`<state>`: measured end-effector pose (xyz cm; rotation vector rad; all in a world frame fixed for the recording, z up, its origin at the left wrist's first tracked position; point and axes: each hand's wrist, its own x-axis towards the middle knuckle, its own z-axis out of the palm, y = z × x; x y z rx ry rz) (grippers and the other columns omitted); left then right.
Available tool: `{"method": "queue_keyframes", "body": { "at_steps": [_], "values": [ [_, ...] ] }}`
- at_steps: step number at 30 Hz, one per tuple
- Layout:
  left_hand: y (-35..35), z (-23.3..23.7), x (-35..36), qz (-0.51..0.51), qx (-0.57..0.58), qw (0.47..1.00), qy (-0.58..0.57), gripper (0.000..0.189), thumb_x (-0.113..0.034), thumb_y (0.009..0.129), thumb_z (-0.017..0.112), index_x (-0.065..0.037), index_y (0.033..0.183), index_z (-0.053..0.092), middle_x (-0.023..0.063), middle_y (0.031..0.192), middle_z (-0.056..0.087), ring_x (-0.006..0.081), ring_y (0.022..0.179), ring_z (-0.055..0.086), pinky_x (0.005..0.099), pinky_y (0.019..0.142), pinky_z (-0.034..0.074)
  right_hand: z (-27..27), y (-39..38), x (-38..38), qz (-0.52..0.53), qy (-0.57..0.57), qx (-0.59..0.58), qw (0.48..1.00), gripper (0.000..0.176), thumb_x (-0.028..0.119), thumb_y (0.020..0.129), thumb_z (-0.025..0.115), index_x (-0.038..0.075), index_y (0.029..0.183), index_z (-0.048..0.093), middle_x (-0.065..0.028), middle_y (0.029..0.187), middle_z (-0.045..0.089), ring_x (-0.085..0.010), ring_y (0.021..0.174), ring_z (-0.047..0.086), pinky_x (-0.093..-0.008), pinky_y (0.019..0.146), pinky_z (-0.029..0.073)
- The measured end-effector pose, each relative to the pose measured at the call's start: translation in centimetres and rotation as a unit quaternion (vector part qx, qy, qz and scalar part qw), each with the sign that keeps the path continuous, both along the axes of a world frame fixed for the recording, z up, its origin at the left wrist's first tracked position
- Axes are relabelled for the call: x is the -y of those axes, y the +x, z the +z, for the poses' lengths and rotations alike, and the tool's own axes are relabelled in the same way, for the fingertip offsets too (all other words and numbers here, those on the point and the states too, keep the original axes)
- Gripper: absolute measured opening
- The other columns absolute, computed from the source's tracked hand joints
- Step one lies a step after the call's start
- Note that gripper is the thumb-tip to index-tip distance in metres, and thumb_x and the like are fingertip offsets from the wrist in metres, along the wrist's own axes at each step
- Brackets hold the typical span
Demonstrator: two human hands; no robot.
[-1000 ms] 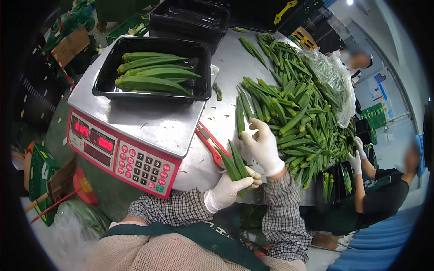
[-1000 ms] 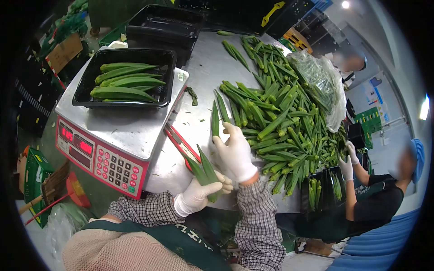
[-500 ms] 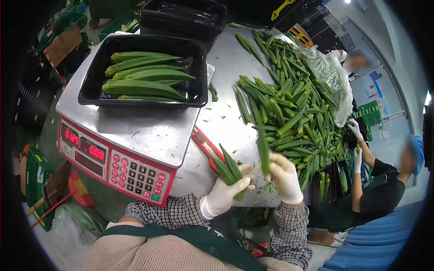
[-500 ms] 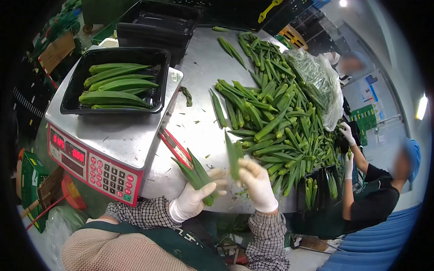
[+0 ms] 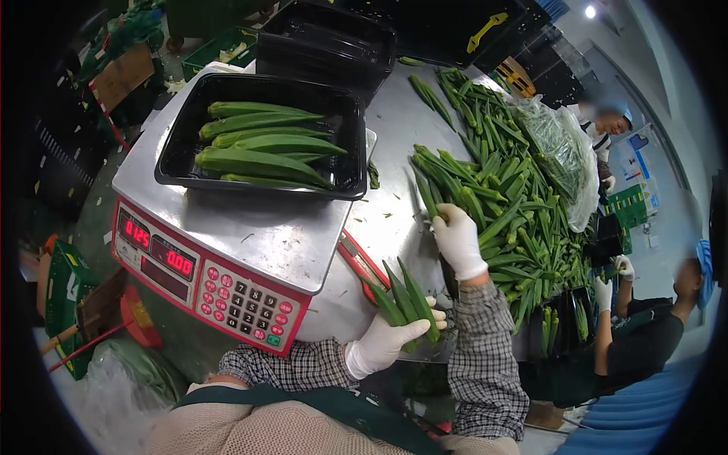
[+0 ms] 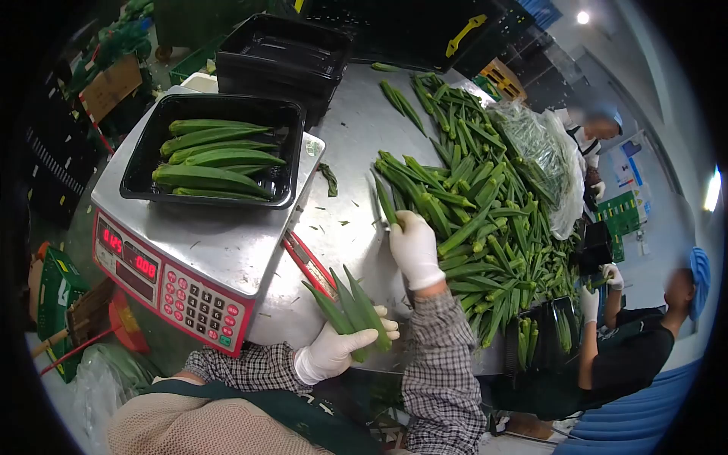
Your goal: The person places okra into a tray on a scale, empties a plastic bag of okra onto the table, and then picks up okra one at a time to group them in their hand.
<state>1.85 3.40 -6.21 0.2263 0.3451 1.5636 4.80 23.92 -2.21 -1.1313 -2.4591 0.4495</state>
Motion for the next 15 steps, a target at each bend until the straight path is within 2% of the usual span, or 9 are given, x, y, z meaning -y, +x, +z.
{"method": "queue_keyframes", "body": {
  "at_steps": [1,3,5,7,10,11,13,14,15],
  "values": [
    [0.0,0.1,0.0,0.002,-0.007,1.000,0.000,0.043,0.000,0.085,0.056,0.005,0.125,0.040,0.0189,0.112,0.058,0.0292,0.105,0.057,0.0399,0.094,0.044,1.9,1.0,1.3,-0.052,-0.226,-0.088,0.969,0.024,0.009,0.083,0.053,-0.003,0.102,0.061,-0.0059,0.075,0.062,-0.0119,0.058,0.053,-0.0232,0.055,0.044],
    [-0.1,0.4,0.1,-0.002,-0.021,1.000,0.000,0.044,-0.001,0.085,0.057,0.005,0.125,0.039,0.0185,0.112,0.058,0.0280,0.106,0.057,0.0392,0.094,0.044,3.2,3.6,2.8,-0.062,-0.414,-0.230,0.879,0.025,0.008,0.087,0.050,-0.006,0.107,0.058,-0.0037,0.079,0.060,-0.0080,0.058,0.050,-0.0199,0.054,0.042],
    [0.3,-0.1,-0.1,-0.001,-0.031,0.999,0.008,0.046,-0.003,0.085,0.059,0.004,0.126,0.039,0.0178,0.113,0.057,0.0264,0.106,0.057,0.0382,0.094,0.044,3.8,5.8,4.6,-0.039,-0.480,-0.312,0.819,0.030,0.008,0.090,0.046,-0.010,0.114,0.050,-0.0080,0.091,0.060,-0.0093,0.062,0.050,-0.0214,0.055,0.042],
    [0.2,0.0,-0.1,0.005,-0.037,0.999,0.010,0.046,-0.005,0.085,0.060,0.003,0.126,0.040,0.0176,0.114,0.057,0.0263,0.106,0.057,0.0377,0.094,0.044,4.6,7.2,6.7,-0.043,-0.499,-0.363,0.786,0.027,0.006,0.087,0.051,-0.007,0.110,0.056,-0.0070,0.085,0.062,-0.0091,0.061,0.053,-0.0216,0.057,0.044],
    [0.1,0.1,-0.1,0.021,-0.028,0.999,0.021,0.043,-0.006,0.085,0.060,0.003,0.123,0.042,0.0128,0.109,0.059,0.0218,0.101,0.058,0.0335,0.089,0.046,5.4,9.8,11.2,-0.066,-0.374,-0.230,0.896,0.025,0.008,0.086,0.055,-0.005,0.108,0.059,-0.0052,0.086,0.062,-0.0100,0.067,0.055,-0.0223,0.063,0.045],
    [0.1,0.0,-0.2,0.027,-0.017,0.999,0.021,0.041,-0.005,0.085,0.059,0.003,0.122,0.042,0.0118,0.107,0.059,0.0203,0.099,0.059,0.0317,0.086,0.047,5.4,10.2,12.8,-0.019,-0.372,-0.202,0.906,0.024,0.007,0.082,0.061,-0.001,0.105,0.062,-0.0052,0.088,0.061,-0.0121,0.073,0.057,-0.0230,0.067,0.045],
    [0.3,-0.5,0.0,0.011,-0.019,1.000,0.010,0.042,-0.005,0.084,0.061,0.002,0.121,0.043,0.0115,0.106,0.060,0.0201,0.097,0.060,0.0317,0.084,0.047,3.9,10.7,14.9,0.081,-0.220,-0.117,0.965,0.024,0.005,0.079,0.064,0.001,0.103,0.062,-0.0063,0.090,0.060,-0.0134,0.073,0.055,-0.0238,0.067,0.044],
    [0.2,-0.5,-0.1,0.005,-0.020,1.000,0.011,0.042,-0.005,0.084,0.061,0.002,0.121,0.043,0.0116,0.106,0.060,0.0202,0.096,0.060,0.0317,0.084,0.047,3.5,11.1,14.7,0.087,-0.170,-0.148,0.970,0.023,0.003,0.077,0.065,0.003,0.099,0.063,-0.0073,0.089,0.057,-0.0150,0.072,0.053,-0.0257,0.066,0.044],
    [0.1,-0.5,-0.1,-0.001,-0.023,1.000,0.012,0.042,-0.005,0.083,0.061,0.002,0.120,0.043,0.0118,0.106,0.060,0.0203,0.096,0.060,0.0317,0.085,0.047,4.3,10.9,13.8,0.087,-0.013,-0.131,0.987,0.018,0.002,0.076,0.065,0.002,0.093,0.062,-0.0085,0.087,0.056,-0.0185,0.069,0.055,-0.0297,0.065,0.046]
  ]
}}
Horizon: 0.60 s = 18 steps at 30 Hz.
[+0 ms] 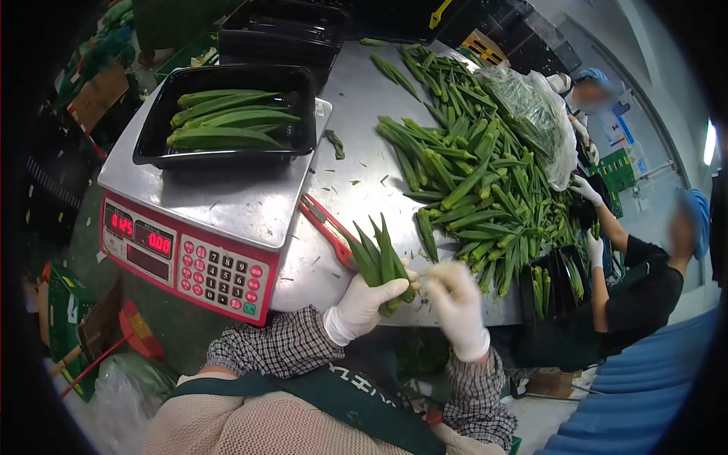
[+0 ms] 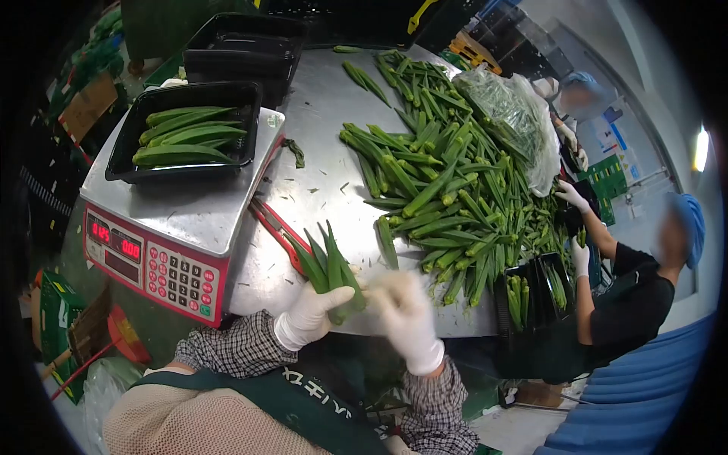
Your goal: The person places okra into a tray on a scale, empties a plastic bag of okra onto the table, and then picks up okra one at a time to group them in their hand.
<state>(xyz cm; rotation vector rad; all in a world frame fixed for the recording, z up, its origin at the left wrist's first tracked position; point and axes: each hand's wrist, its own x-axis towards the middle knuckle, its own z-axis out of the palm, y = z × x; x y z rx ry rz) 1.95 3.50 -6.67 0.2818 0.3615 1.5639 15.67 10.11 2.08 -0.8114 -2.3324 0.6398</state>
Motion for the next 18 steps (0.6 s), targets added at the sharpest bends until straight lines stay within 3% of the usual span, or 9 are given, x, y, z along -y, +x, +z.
{"method": "queue_keyframes", "body": {
  "at_steps": [1,2,5,8,12,14,15,18],
  "values": [
    [-0.1,-0.3,0.0,-0.019,-0.007,1.000,-0.007,0.047,-0.009,0.082,0.063,0.001,0.122,0.042,0.0131,0.108,0.058,0.0244,0.101,0.058,0.0383,0.089,0.048,0.0,0.0,-0.9,-0.090,-0.004,0.027,0.996,0.016,0.005,0.076,0.065,0.002,0.092,0.062,-0.0103,0.087,0.056,-0.0218,0.070,0.056,-0.0323,0.065,0.047],
    [-0.1,-0.3,0.0,-0.025,-0.002,1.000,-0.006,0.047,-0.008,0.082,0.063,0.001,0.123,0.041,0.0136,0.108,0.057,0.0251,0.101,0.058,0.0385,0.089,0.048,-0.3,0.1,-1.7,-0.179,-0.007,0.053,0.982,0.015,0.007,0.076,0.065,0.003,0.090,0.062,-0.0120,0.086,0.057,-0.0251,0.071,0.058,-0.0349,0.065,0.047],
    [-0.3,-0.3,-0.1,-0.030,-0.011,0.999,0.005,0.048,-0.008,0.084,0.060,0.001,0.126,0.038,0.0155,0.109,0.056,0.0270,0.102,0.058,0.0399,0.090,0.048,-3.8,0.8,-4.3,-0.172,0.077,0.196,0.962,0.015,0.012,0.076,0.064,0.004,0.089,0.062,-0.0146,0.086,0.057,-0.0299,0.072,0.059,-0.0396,0.064,0.048],
    [-0.4,0.3,0.0,-0.025,-0.005,1.000,-0.004,0.048,-0.009,0.084,0.060,0.001,0.126,0.038,0.0162,0.109,0.056,0.0274,0.101,0.058,0.0409,0.090,0.048,-4.4,1.3,-5.3,-0.174,0.113,0.235,0.950,0.015,0.014,0.075,0.062,0.005,0.088,0.061,-0.0145,0.084,0.058,-0.0319,0.075,0.058,-0.0413,0.066,0.048],
    [-0.2,0.3,0.0,-0.028,0.000,1.000,-0.004,0.048,-0.011,0.085,0.061,0.001,0.125,0.039,0.0166,0.107,0.057,0.0276,0.101,0.058,0.0422,0.089,0.048,-1.0,2.4,-5.2,-0.132,0.245,0.143,0.950,0.012,0.006,0.074,0.064,0.005,0.085,0.061,-0.0115,0.081,0.058,-0.0295,0.072,0.054,-0.0381,0.065,0.046],
    [-0.3,0.2,-0.1,-0.031,0.001,1.000,0.001,0.047,-0.011,0.085,0.061,0.001,0.125,0.039,0.0166,0.107,0.057,0.0276,0.101,0.059,0.0427,0.089,0.048,-0.8,3.8,-4.9,-0.174,-0.014,-0.010,0.985,0.012,0.005,0.077,0.066,0.003,0.088,0.061,-0.0059,0.079,0.059,-0.0184,0.067,0.054,-0.0299,0.061,0.045],
    [-0.3,0.3,0.0,-0.034,-0.004,0.999,-0.001,0.048,-0.011,0.084,0.062,0.002,0.125,0.038,0.0166,0.107,0.057,0.0281,0.101,0.059,0.0427,0.089,0.048,1.6,3.1,-3.7,-0.160,-0.180,-0.127,0.962,0.010,0.006,0.082,0.064,0.001,0.090,0.061,-0.0011,0.080,0.060,-0.0082,0.067,0.053,-0.0222,0.059,0.042],
    [-0.3,0.0,-0.1,-0.032,-0.019,0.999,-0.002,0.049,-0.012,0.084,0.062,0.002,0.125,0.038,0.0167,0.107,0.057,0.0283,0.100,0.059,0.0422,0.089,0.048,2.0,3.6,-4.0,-0.183,-0.173,-0.202,0.946,0.010,0.004,0.084,0.062,-0.001,0.092,0.061,0.0001,0.077,0.060,-0.0056,0.067,0.053,-0.0193,0.061,0.043]
  ]
}}
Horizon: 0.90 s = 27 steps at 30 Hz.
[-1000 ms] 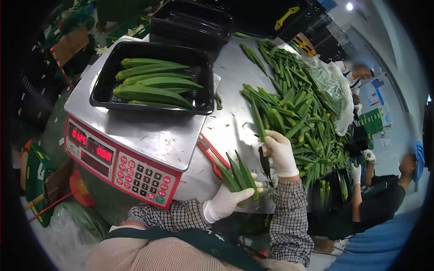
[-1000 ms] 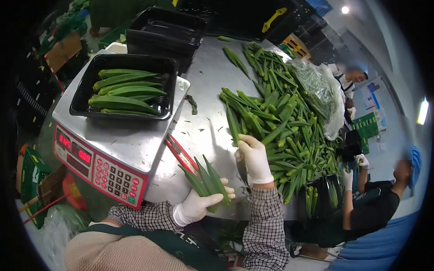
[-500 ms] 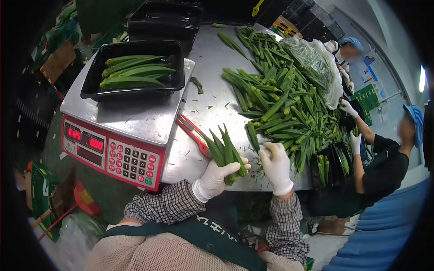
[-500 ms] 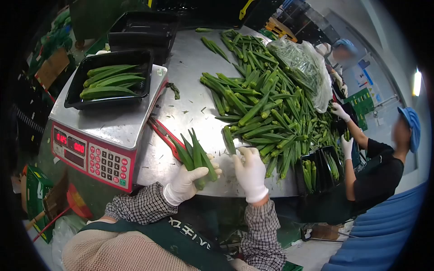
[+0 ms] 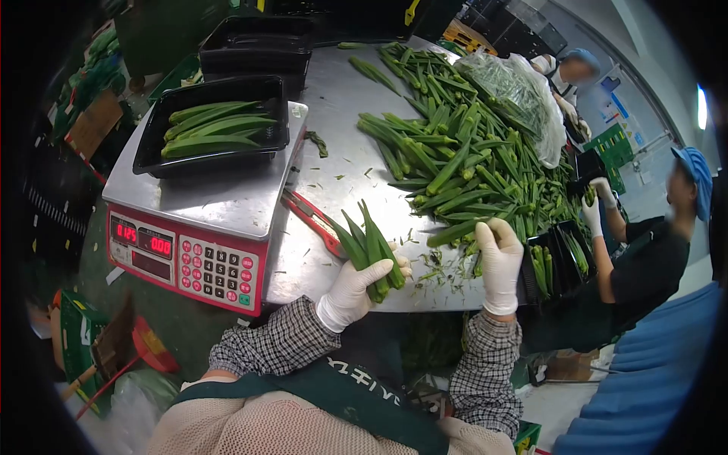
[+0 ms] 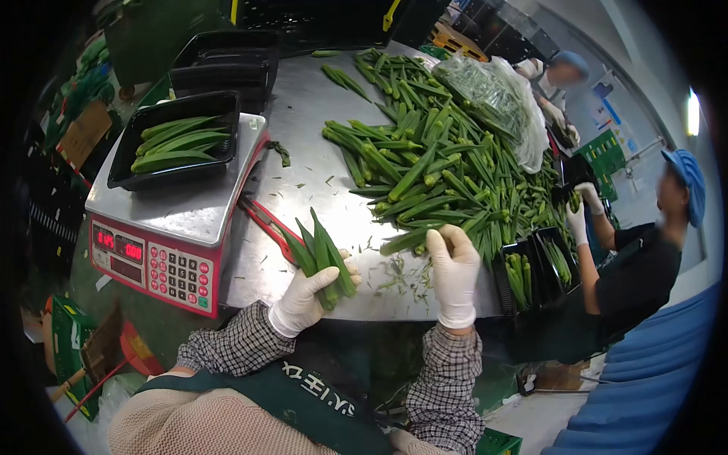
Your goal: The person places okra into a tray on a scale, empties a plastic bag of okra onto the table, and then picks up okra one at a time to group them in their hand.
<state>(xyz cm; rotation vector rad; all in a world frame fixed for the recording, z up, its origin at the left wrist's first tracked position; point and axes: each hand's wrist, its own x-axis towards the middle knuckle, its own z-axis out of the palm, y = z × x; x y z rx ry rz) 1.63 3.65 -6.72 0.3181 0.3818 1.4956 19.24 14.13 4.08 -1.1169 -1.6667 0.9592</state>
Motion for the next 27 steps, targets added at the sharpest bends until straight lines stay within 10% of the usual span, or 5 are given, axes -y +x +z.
{"method": "queue_keyframes", "body": {
  "at_steps": [2,8,11,24,27],
  "values": [
    [0.0,0.1,0.1,-0.002,-0.001,1.000,-0.003,0.051,-0.012,0.084,0.062,0.002,0.125,0.037,0.0168,0.107,0.057,0.0284,0.100,0.059,0.0418,0.089,0.048,-3.1,-0.8,-0.9,0.020,0.100,0.114,0.988,0.009,0.005,0.085,0.061,-0.002,0.090,0.061,0.0000,0.074,0.059,-0.0052,0.063,0.050,-0.0188,0.058,0.041],
    [-0.1,0.3,0.3,0.000,-0.001,1.000,0.000,0.051,-0.013,0.084,0.062,0.003,0.126,0.037,0.0173,0.107,0.058,0.0284,0.099,0.060,0.0412,0.089,0.048,1.2,-1.5,0.5,-0.033,0.033,-0.082,0.996,0.008,0.009,0.086,0.058,0.001,0.083,0.058,0.0026,0.069,0.051,-0.0048,0.059,0.044,-0.0190,0.057,0.037],
    [0.0,0.2,0.2,-0.007,-0.012,1.000,0.000,0.049,-0.013,0.084,0.062,0.003,0.125,0.038,0.0176,0.107,0.058,0.0281,0.100,0.060,0.0410,0.089,0.048,-2.1,-0.4,-1.1,0.039,0.133,0.172,0.975,0.007,0.005,0.083,0.059,-0.001,0.083,0.057,-0.0023,0.076,0.058,-0.0076,0.063,0.049,-0.0222,0.056,0.041],
    [-0.1,1.0,0.3,-0.042,0.004,0.999,0.020,0.038,-0.015,0.087,0.060,0.003,0.117,0.045,0.0135,0.103,0.058,0.0228,0.096,0.059,0.0360,0.082,0.050,-1.6,-1.4,-0.3,0.240,-0.309,-0.256,0.884,0.021,0.017,0.088,0.053,-0.003,0.094,0.059,-0.0073,0.083,0.062,-0.0155,0.075,0.058,-0.0322,0.076,0.047],
    [-0.1,0.3,0.2,-0.065,-0.009,0.997,0.041,0.046,-0.019,0.085,0.063,0.001,0.121,0.043,0.0138,0.109,0.056,0.0236,0.100,0.058,0.0373,0.086,0.049,-1.9,-2.5,-0.1,0.230,-0.291,-0.095,0.924,0.022,0.018,0.086,0.055,-0.002,0.092,0.061,-0.0042,0.076,0.061,-0.0121,0.070,0.057,-0.0269,0.072,0.045]
  ]
}}
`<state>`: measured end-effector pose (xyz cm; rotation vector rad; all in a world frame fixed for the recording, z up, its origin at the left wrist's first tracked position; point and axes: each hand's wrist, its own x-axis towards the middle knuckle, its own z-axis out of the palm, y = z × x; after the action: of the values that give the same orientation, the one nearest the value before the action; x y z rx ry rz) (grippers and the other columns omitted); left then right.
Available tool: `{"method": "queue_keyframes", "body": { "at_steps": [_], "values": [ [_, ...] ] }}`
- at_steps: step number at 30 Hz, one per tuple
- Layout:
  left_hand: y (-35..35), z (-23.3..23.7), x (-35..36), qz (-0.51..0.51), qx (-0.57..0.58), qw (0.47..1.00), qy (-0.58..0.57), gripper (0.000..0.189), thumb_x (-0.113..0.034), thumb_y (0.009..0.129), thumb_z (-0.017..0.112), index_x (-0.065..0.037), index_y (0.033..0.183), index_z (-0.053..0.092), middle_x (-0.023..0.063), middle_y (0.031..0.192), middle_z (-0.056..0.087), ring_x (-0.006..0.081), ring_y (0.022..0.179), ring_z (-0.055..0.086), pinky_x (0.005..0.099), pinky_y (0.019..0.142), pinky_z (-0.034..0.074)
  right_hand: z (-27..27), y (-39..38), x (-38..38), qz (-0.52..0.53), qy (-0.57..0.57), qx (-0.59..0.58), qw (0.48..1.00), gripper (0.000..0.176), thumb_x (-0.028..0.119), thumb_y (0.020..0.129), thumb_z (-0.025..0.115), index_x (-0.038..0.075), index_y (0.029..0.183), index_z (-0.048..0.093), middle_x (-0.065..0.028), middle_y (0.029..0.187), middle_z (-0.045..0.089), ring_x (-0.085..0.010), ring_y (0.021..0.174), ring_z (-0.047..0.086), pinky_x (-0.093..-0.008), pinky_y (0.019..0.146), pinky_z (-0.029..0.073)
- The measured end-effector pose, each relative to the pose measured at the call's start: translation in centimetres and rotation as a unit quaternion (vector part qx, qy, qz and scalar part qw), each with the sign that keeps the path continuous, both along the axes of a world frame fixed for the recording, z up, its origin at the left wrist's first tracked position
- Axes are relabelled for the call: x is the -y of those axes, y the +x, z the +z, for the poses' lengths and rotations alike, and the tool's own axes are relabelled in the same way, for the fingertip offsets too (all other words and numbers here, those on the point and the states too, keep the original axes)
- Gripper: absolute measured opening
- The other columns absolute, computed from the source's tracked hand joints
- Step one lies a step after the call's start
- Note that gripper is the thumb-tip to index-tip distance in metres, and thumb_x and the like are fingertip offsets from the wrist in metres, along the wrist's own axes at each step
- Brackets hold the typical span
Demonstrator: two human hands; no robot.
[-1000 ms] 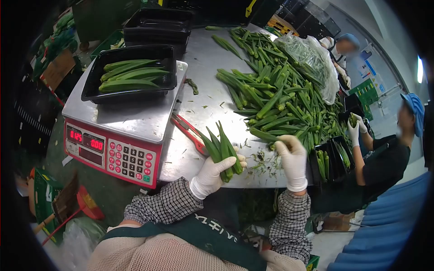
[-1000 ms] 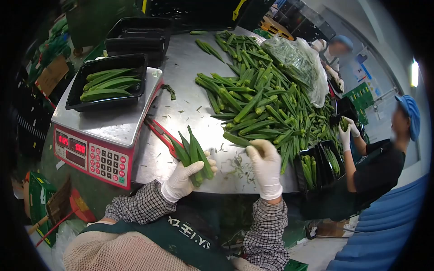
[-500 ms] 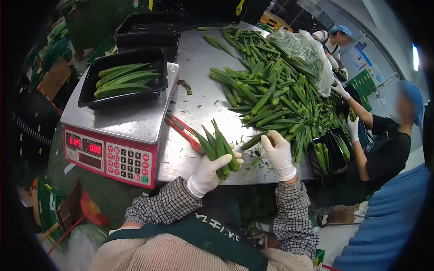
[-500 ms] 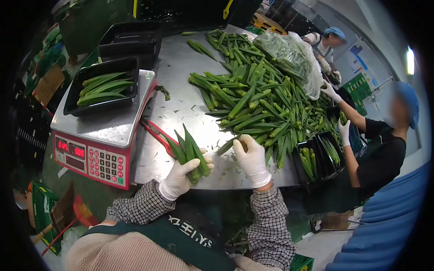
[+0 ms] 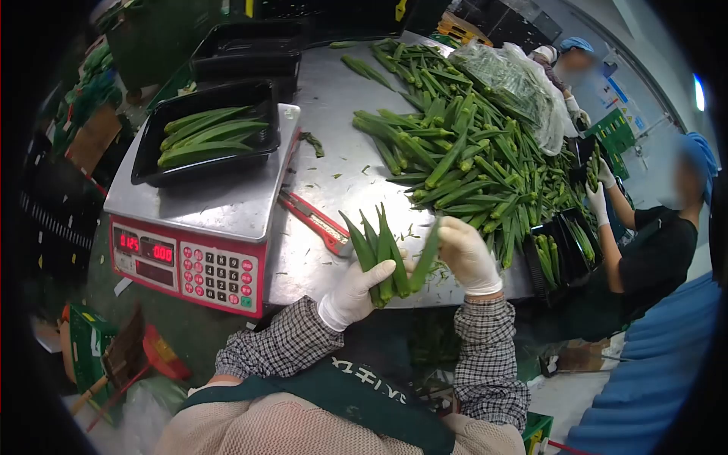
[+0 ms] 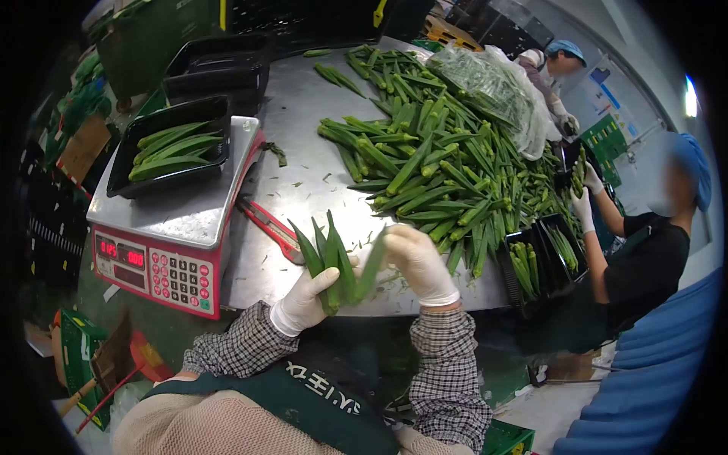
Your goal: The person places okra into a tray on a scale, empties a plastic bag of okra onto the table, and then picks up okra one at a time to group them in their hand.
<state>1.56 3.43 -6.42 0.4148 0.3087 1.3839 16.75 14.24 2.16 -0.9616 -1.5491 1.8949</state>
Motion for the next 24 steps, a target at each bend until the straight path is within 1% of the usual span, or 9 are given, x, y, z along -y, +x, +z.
{"method": "queue_keyframes", "body": {
  "at_steps": [3,5,8,11,13,15,18,21,24],
  "values": [
    [0.2,-0.2,-0.1,-0.017,-0.047,0.998,0.044,0.050,-0.021,0.084,0.064,-0.001,0.124,0.042,0.0126,0.113,0.054,0.0231,0.103,0.057,0.0360,0.089,0.048,1.1,-2.1,2.1,-0.002,0.122,0.176,0.977,0.019,0.017,0.085,0.056,-0.001,0.089,0.062,-0.0048,0.071,0.061,-0.0098,0.065,0.056,-0.0251,0.058,0.045],
    [0.3,1.2,0.2,-0.004,-0.051,0.999,0.010,0.042,-0.012,0.082,0.066,0.001,0.116,0.047,0.0105,0.102,0.057,0.0195,0.091,0.060,0.0315,0.077,0.052,1.0,-3.1,3.8,0.005,0.204,0.159,0.966,0.016,0.013,0.085,0.059,-0.001,0.090,0.062,-0.0025,0.073,0.060,-0.0096,0.063,0.055,-0.0234,0.060,0.045],
    [0.4,0.8,0.0,0.024,-0.018,0.999,-0.023,0.042,-0.007,0.081,0.063,0.002,0.118,0.044,0.0134,0.099,0.059,0.0212,0.090,0.061,0.0334,0.080,0.052,0.9,-2.8,4.7,-0.006,0.321,0.149,0.935,0.016,0.010,0.084,0.062,-0.002,0.095,0.062,-0.0040,0.079,0.061,-0.0105,0.071,0.057,-0.0239,0.065,0.046],
    [-0.1,0.6,0.4,-0.008,-0.045,0.999,-0.027,0.048,-0.015,0.081,0.064,0.000,0.120,0.042,0.0134,0.104,0.058,0.0254,0.098,0.060,0.0409,0.086,0.050,-0.4,1.6,1.8,-0.129,0.375,0.167,0.903,0.016,0.009,0.083,0.062,-0.001,0.095,0.062,-0.0074,0.082,0.061,-0.0105,0.072,0.056,-0.0240,0.065,0.046],
    [0.2,0.5,0.4,0.008,-0.037,0.999,-0.033,0.046,-0.014,0.081,0.063,0.000,0.119,0.043,0.0150,0.099,0.060,0.0276,0.093,0.062,0.0429,0.084,0.052,-0.6,6.0,-0.3,-0.244,0.407,0.236,0.848,0.017,0.011,0.081,0.063,0.001,0.094,0.061,-0.0142,0.091,0.060,-0.0235,0.079,0.060,-0.0316,0.071,0.048],
    [0.2,0.3,0.2,0.010,-0.030,0.999,-0.035,0.046,-0.014,0.081,0.064,0.000,0.119,0.043,0.0148,0.099,0.060,0.0277,0.093,0.062,0.0424,0.083,0.052,-2.9,11.1,-2.5,-0.316,0.491,0.398,0.708,0.022,0.016,0.078,0.065,0.001,0.095,0.061,-0.0148,0.093,0.059,-0.0285,0.084,0.059,-0.0344,0.074,0.048],
    [0.3,0.3,0.2,0.011,-0.028,0.999,-0.036,0.046,-0.014,0.081,0.064,0.000,0.119,0.043,0.0152,0.100,0.060,0.0283,0.092,0.062,0.0427,0.083,0.052,-5.2,15.0,-3.5,-0.329,0.386,0.572,0.645,0.028,0.020,0.077,0.064,0.000,0.095,0.061,-0.0172,0.093,0.061,-0.0323,0.087,0.060,-0.0375,0.075,0.049],
    [0.2,0.4,0.3,0.010,-0.011,0.999,-0.036,0.043,-0.010,0.081,0.063,0.002,0.117,0.043,0.0174,0.101,0.060,0.0290,0.093,0.062,0.0431,0.084,0.052,-7.3,17.8,-4.1,-0.372,0.321,0.473,0.732,0.026,0.016,0.077,0.063,-0.001,0.097,0.063,-0.0180,0.089,0.064,-0.0309,0.079,0.063,-0.0365,0.073,0.050],
    [0.2,0.7,0.3,0.013,-0.004,0.999,-0.034,0.042,-0.009,0.081,0.062,0.003,0.116,0.043,0.0187,0.102,0.059,0.0295,0.093,0.062,0.0431,0.085,0.052,-6.0,18.7,-2.9,-0.419,0.222,0.276,0.836,0.024,0.012,0.084,0.057,-0.003,0.103,0.060,-0.0093,0.083,0.064,-0.0145,0.063,0.057,-0.0268,0.058,0.047]
  ]
}}
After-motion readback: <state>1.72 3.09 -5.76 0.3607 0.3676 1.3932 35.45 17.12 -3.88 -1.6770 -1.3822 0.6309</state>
